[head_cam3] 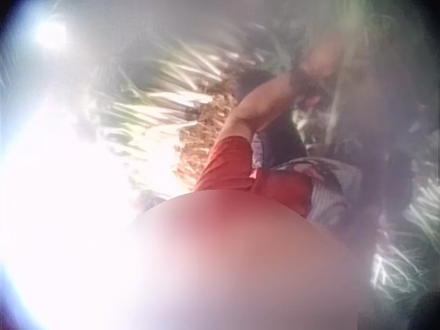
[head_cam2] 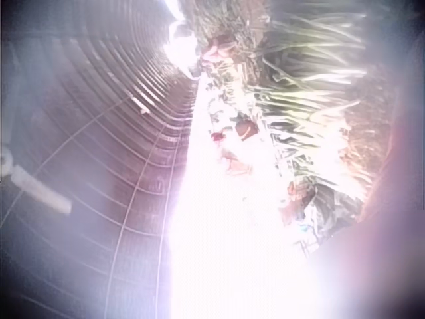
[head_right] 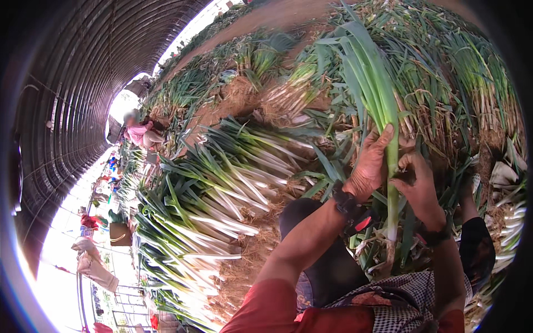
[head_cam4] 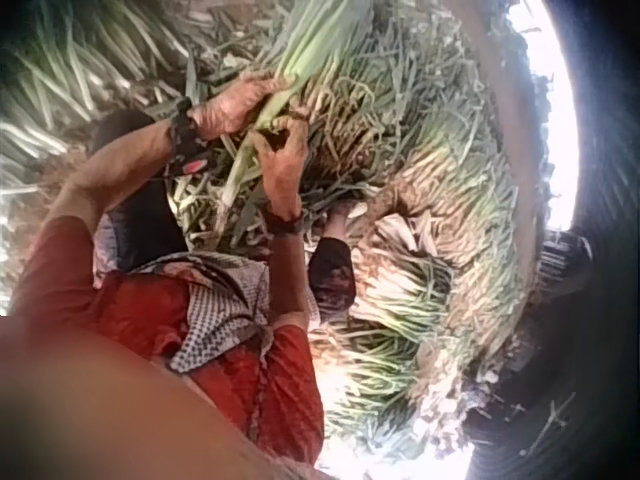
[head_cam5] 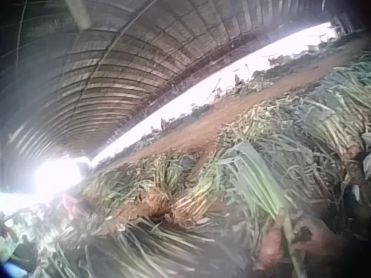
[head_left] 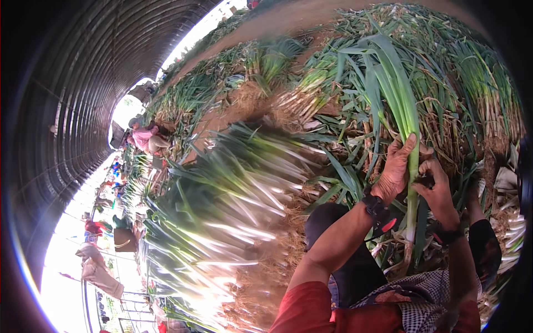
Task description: The person picks up a leek by hand, peels away the outer layers, and places it onto a pile before repeating the process with another leek.
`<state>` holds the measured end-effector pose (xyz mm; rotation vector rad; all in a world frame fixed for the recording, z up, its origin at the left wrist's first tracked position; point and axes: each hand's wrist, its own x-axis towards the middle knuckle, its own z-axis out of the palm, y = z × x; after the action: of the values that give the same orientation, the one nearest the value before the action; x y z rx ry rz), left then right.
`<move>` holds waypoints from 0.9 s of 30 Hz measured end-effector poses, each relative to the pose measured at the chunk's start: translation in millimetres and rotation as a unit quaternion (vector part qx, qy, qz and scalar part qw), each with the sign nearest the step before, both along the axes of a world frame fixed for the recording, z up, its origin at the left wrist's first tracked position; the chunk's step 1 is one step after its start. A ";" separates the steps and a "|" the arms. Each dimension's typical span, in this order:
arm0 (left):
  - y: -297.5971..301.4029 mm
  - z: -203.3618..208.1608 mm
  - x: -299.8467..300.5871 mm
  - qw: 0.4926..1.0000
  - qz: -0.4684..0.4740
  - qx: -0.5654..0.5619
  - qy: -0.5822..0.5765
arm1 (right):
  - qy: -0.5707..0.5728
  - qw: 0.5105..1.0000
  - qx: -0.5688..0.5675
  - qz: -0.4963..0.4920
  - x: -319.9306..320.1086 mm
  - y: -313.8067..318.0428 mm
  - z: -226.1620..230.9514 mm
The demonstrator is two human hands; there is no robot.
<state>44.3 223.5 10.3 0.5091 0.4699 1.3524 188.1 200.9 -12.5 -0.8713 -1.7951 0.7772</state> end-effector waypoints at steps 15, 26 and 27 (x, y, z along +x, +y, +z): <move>13.2 7.1 -23.4 0.986 0.089 -0.021 0.138 | -0.150 0.985 -0.004 0.081 -0.6 -33.1 38.5; 19.4 -22.3 -9.1 0.978 0.147 -0.057 0.138 | -0.220 0.973 0.065 -0.008 -25.4 2.6 -8.6; 19.4 -23.6 -7.9 0.978 0.144 -0.057 0.137 | -0.222 0.973 0.065 -0.011 -24.4 -0.8 -7.2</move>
<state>36.4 242.9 -13.3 0.5495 0.8686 1.5275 163.7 200.1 -19.6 -1.0332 -2.1932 0.4655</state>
